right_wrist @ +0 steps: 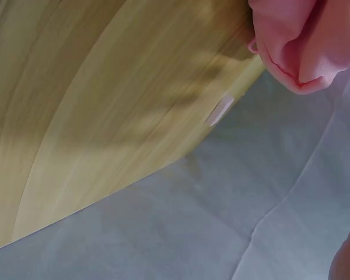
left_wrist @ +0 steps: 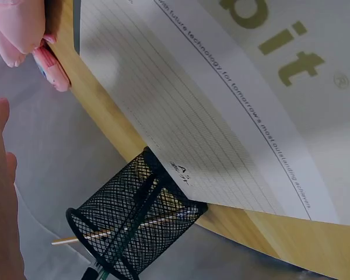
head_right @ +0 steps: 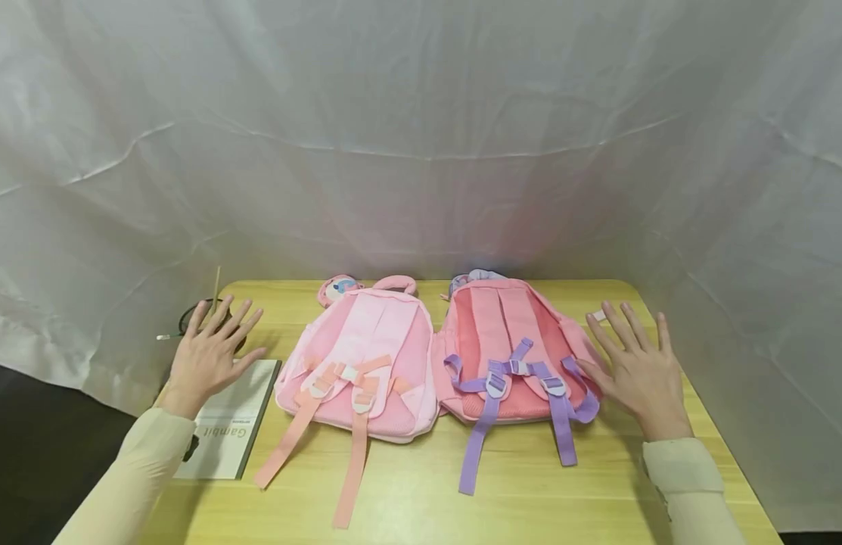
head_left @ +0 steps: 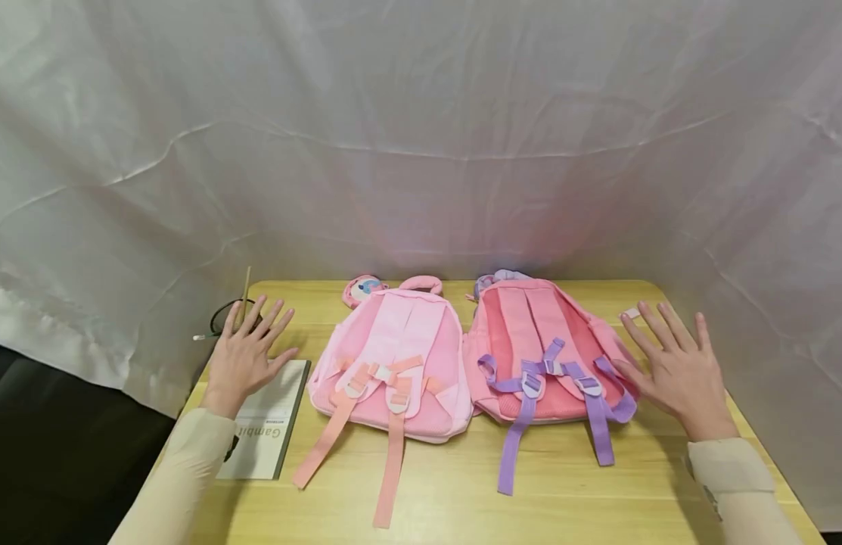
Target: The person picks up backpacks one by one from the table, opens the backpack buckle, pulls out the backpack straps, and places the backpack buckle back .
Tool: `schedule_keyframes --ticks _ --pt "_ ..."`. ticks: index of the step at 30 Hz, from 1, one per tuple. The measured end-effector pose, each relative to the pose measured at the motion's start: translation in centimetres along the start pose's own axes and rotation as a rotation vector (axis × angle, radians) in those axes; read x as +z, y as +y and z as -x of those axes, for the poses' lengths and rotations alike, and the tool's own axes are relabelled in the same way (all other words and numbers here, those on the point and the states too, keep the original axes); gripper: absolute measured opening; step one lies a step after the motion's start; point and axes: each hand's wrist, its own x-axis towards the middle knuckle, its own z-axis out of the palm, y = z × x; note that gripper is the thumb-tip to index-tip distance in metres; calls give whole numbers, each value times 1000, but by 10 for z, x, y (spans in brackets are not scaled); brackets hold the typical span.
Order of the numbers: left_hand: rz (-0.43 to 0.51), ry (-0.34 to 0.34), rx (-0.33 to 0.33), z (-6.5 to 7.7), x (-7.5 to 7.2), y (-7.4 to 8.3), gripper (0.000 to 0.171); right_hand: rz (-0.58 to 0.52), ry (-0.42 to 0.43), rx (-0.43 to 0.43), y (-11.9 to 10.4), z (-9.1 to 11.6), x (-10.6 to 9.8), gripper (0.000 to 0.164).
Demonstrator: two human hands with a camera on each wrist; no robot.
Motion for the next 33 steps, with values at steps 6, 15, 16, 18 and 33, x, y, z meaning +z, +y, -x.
schedule_keyframes --ticks 6,15,16,18,33 --pt "1 -11 -7 -3 -4 4 87 20 -29 6 -8 -3 -5 88" --pt "240 33 -97 -12 -18 41 65 -90 62 -19 -49 -25 -13 82" --pt "294 32 -116 -13 -19 49 65 -113 82 -24 -57 -30 -14 81" --pt "426 23 -142 -16 -23 65 66 -155 115 -41 -74 -39 -18 79" --pt "1140 -104 -74 -25 -20 125 39 -522 43 -135 -214 -99 -17 61"
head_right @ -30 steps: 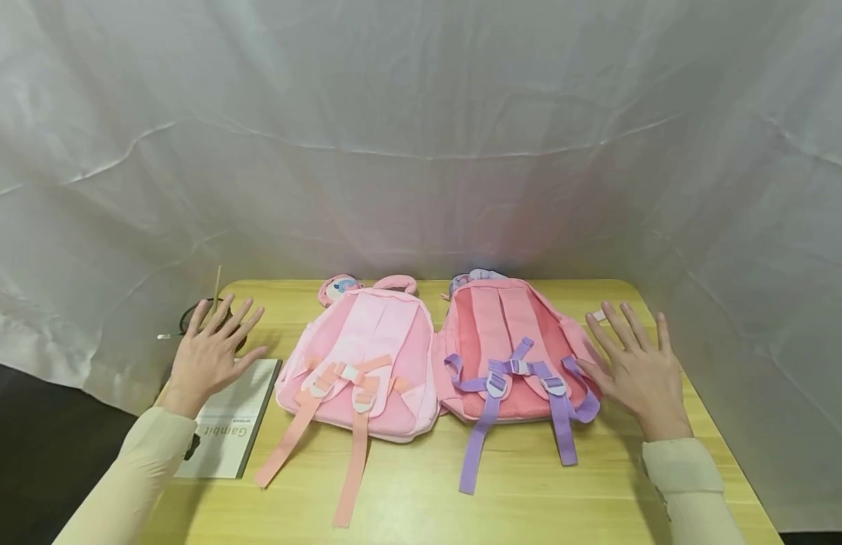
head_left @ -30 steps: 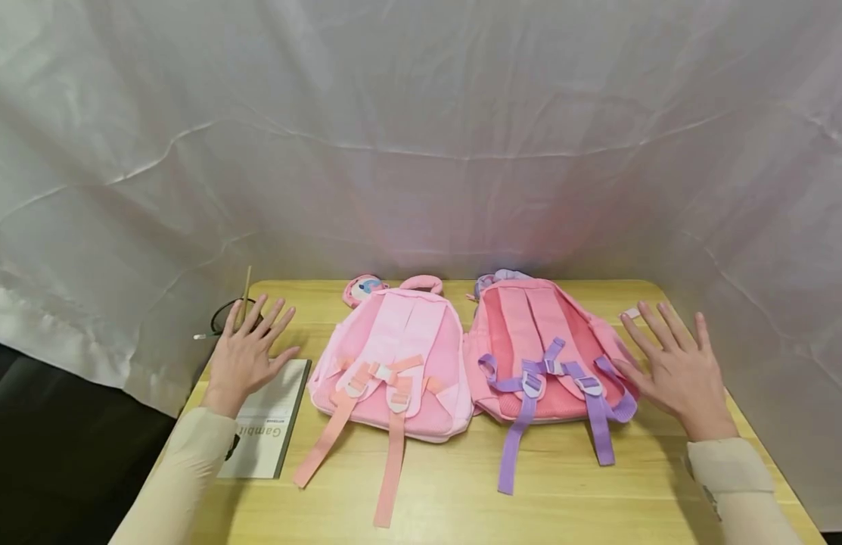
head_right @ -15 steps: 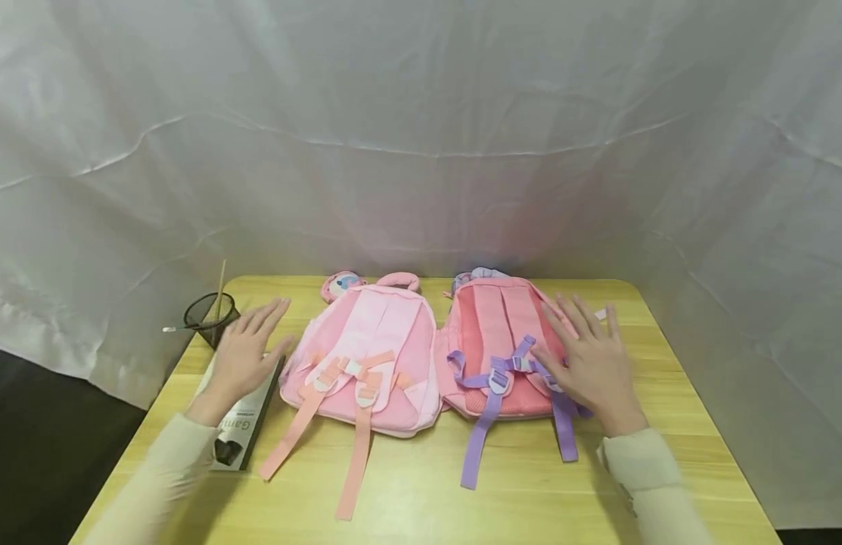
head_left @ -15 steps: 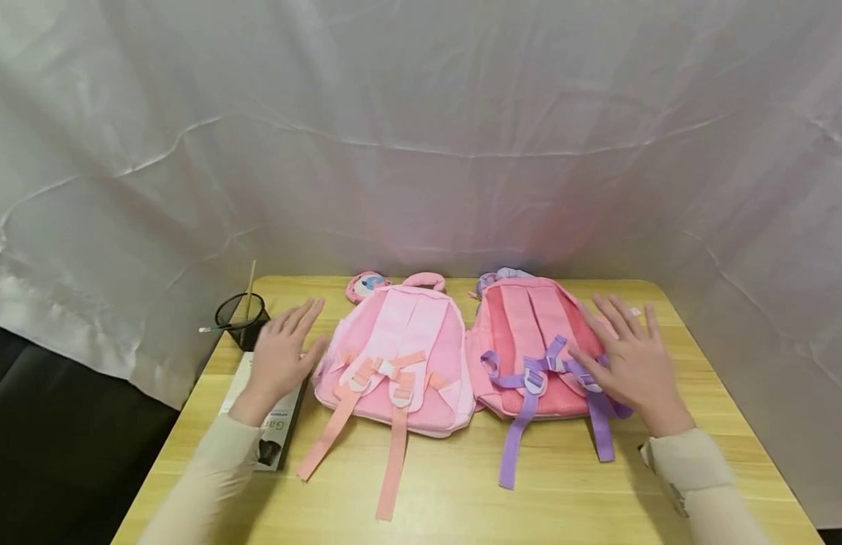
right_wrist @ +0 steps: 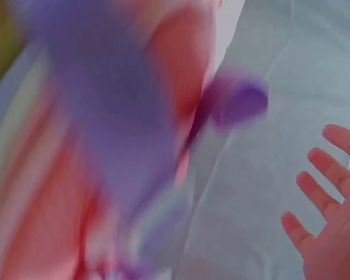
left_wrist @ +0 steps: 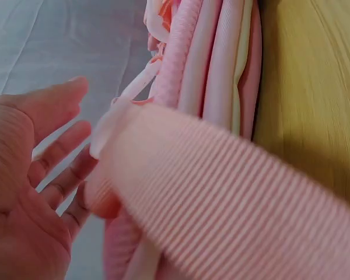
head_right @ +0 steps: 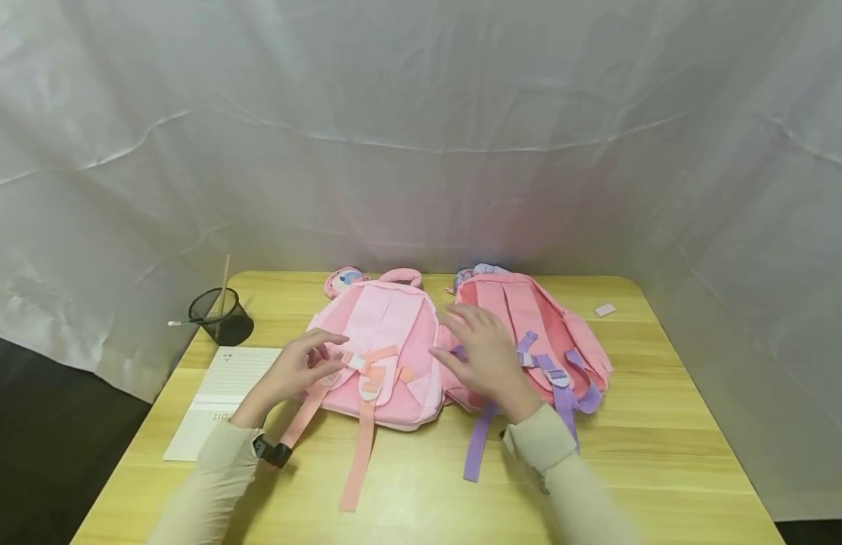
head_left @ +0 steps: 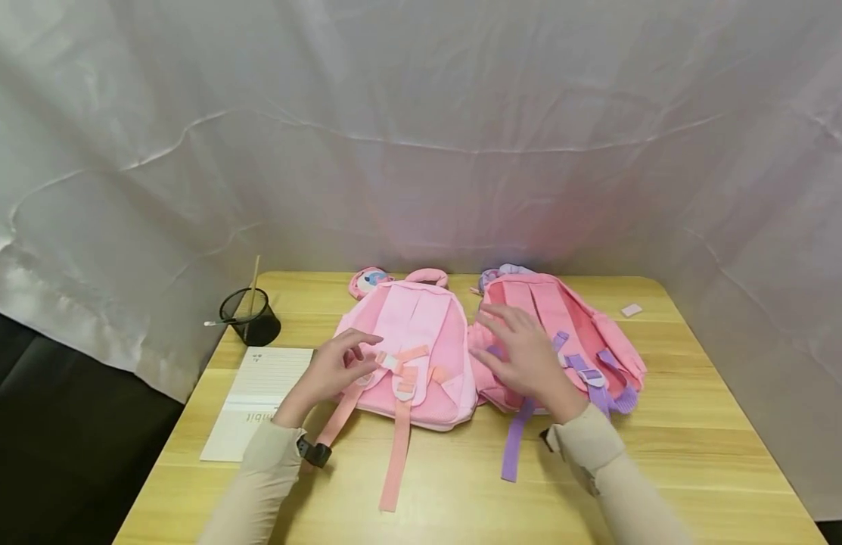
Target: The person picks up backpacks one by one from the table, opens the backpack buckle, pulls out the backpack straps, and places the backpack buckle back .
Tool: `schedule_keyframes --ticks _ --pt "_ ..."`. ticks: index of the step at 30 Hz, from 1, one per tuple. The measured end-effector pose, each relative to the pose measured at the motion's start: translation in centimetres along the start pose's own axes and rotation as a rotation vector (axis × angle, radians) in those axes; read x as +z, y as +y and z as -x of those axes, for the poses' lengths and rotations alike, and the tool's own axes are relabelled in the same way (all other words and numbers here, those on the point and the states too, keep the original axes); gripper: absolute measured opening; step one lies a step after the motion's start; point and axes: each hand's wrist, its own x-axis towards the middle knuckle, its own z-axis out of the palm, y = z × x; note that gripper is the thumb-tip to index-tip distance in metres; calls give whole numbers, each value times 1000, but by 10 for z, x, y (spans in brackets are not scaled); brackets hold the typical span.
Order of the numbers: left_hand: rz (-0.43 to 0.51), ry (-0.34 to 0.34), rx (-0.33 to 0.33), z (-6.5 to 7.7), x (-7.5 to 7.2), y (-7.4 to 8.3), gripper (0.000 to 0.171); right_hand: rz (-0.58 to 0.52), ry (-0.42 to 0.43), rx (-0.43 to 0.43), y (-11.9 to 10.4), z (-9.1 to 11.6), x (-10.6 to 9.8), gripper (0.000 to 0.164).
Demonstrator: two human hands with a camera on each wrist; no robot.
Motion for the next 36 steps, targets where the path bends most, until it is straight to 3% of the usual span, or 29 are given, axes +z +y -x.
schedule_keyframes --ticks 7,17,27,36 --pt "88 17 -31 -2 11 -9 38 -125 -143 56 -34 -19 47 54" --pt "145 53 -75 -4 22 -21 28 -286 -152 55 -59 -29 103 39" --pt "178 49 -140 -6 32 -29 23 -258 -128 63 -64 -31 132 28" --pt "152 50 -147 -3 39 -32 20 -310 -141 140 -58 -33 142 27"
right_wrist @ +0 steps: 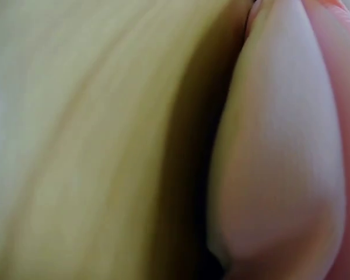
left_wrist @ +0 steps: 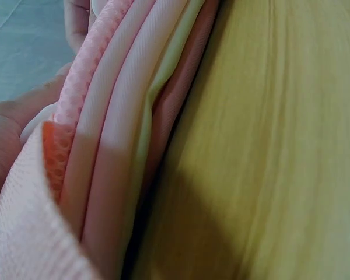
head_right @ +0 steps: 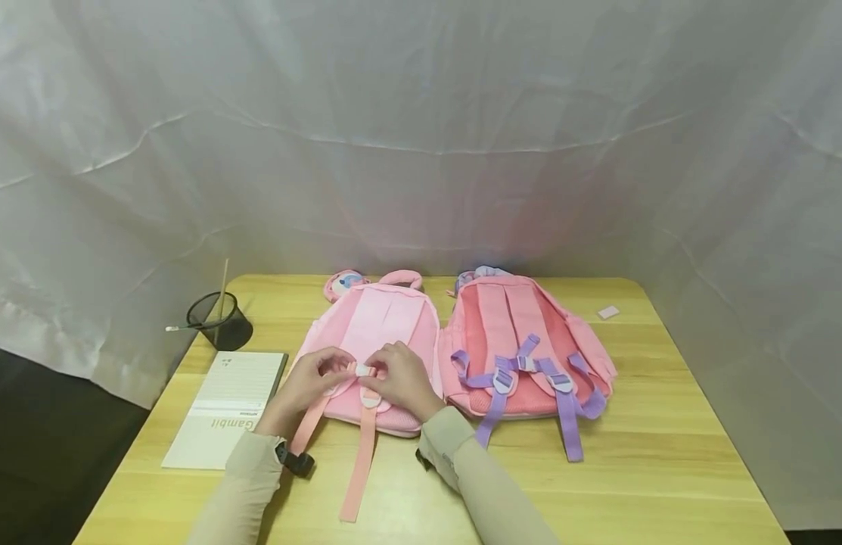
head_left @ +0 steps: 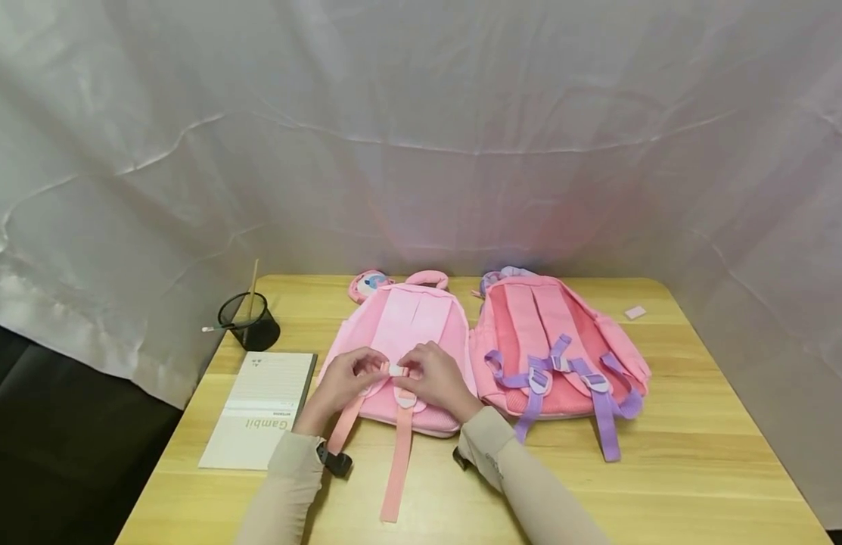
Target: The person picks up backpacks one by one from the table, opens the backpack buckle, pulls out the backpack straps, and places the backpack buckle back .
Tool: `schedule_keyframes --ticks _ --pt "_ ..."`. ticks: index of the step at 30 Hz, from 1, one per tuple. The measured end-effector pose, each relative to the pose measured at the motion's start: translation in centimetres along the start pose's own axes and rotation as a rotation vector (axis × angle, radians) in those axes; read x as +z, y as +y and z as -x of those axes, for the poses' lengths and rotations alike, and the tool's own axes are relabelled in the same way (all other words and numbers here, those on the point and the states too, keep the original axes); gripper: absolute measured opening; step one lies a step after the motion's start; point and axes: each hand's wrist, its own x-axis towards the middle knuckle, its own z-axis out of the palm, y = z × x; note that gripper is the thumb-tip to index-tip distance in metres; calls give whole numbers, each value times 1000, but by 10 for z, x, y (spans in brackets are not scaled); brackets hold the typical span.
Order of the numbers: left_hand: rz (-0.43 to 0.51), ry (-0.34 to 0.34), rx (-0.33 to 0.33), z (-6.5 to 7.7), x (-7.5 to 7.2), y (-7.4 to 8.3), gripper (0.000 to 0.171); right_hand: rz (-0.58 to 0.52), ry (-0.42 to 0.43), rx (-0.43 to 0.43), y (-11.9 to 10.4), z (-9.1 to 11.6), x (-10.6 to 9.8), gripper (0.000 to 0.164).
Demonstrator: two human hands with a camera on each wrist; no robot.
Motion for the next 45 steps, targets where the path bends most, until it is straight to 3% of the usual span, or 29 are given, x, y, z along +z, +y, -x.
schedule_keyframes --ticks 11,45 --pt "-25 13 -6 5 4 -1 18 -87 -13 -11 7 2 3 24" --pt "-55 3 -34 5 6 2 19 -3 -42 -46 7 2 2 19"
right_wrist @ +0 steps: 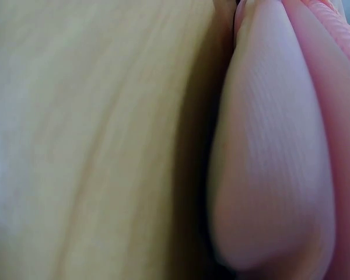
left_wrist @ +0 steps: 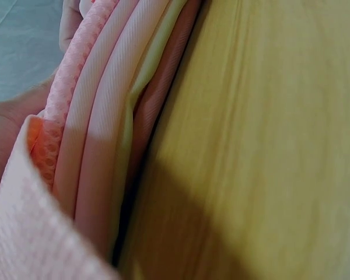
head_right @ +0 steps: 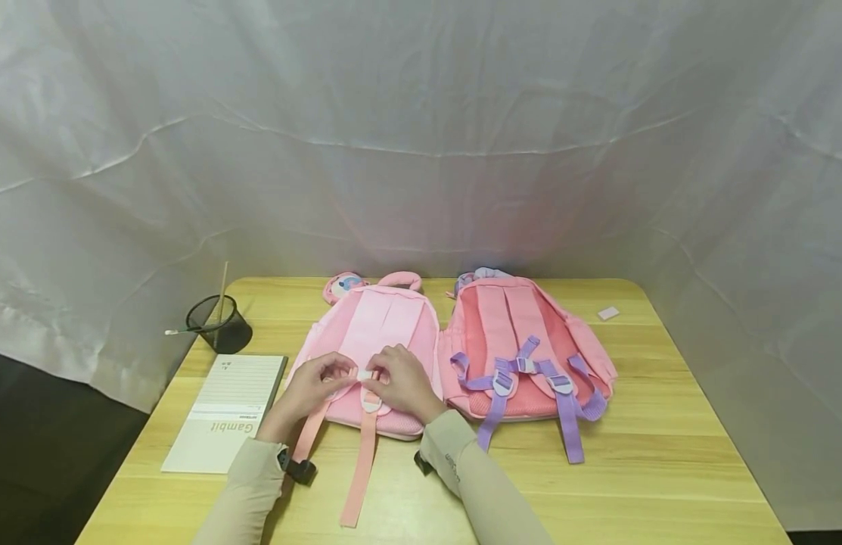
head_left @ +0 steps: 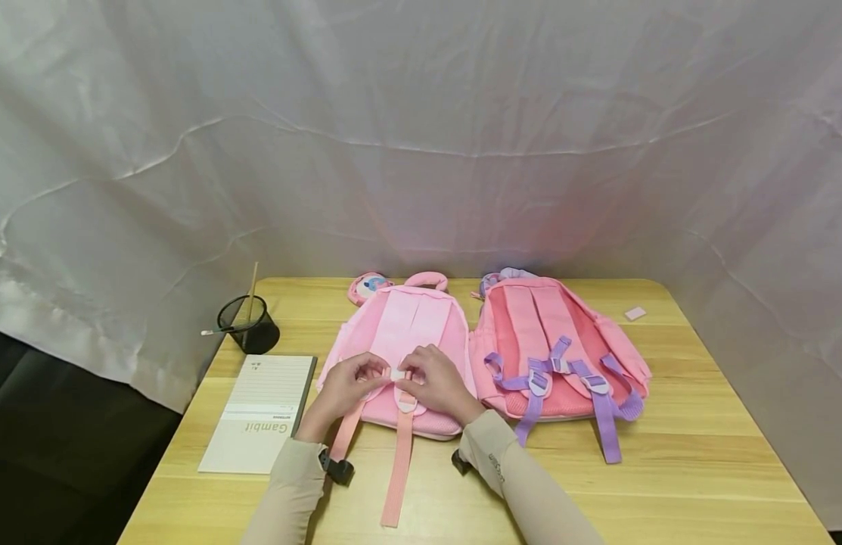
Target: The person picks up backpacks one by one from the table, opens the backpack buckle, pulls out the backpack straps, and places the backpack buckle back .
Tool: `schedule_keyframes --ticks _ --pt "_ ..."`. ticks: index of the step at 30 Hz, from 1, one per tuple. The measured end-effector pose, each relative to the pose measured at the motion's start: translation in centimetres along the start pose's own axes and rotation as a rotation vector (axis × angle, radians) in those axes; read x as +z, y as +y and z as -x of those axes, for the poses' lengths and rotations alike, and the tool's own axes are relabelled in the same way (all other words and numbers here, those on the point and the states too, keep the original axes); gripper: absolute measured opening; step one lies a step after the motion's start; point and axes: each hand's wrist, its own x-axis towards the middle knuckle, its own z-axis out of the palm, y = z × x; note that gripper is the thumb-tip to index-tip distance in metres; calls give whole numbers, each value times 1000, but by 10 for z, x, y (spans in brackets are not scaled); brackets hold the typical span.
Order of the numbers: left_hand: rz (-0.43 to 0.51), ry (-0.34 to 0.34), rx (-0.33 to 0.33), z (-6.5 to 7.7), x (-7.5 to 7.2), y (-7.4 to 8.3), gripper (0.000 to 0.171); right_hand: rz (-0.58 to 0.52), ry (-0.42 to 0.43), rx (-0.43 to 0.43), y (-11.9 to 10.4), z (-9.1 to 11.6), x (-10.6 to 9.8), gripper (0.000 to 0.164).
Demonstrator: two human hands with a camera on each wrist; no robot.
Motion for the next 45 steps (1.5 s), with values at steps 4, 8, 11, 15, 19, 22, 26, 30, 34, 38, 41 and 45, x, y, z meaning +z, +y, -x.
schedule_keyframes --ticks 4,8,11,15,19,22,26,30,34,38,41,45 --pt "-10 -7 0 0 0 0 20 -5 -3 0 -2 0 -1 19" --pt "-22 -9 -7 0 0 -1 20 -9 -10 3 -2 1 -2 18" --pt "-32 -10 -9 0 1 -2 19 -5 -15 4 -3 1 -2 18" --pt "-45 -7 2 -1 1 -2 19 -2 -19 2 -3 1 -3 18" --pt "-54 -1 6 -1 1 -1 19 -1 -16 -6 -3 0 -3 17" --pt "-61 -2 11 -1 1 -1 20 4 -16 -10 -3 0 -3 17" --pt "-66 -5 16 -1 1 -1 19 8 -23 -9 -2 0 -2 17" --pt "-65 -5 15 0 1 -1 19 4 -32 -4 -2 0 -2 16" --pt "-70 -2 14 1 2 0 20 2 -40 -7 -1 0 -1 16" --pt "-69 4 6 1 2 1 19 -12 -32 -25 1 -1 -1 15" --pt "-55 10 7 1 2 0 19 -31 -23 -33 2 0 -2 14" --pt "-39 16 13 2 2 -2 19 -57 -24 -25 1 1 -3 14"
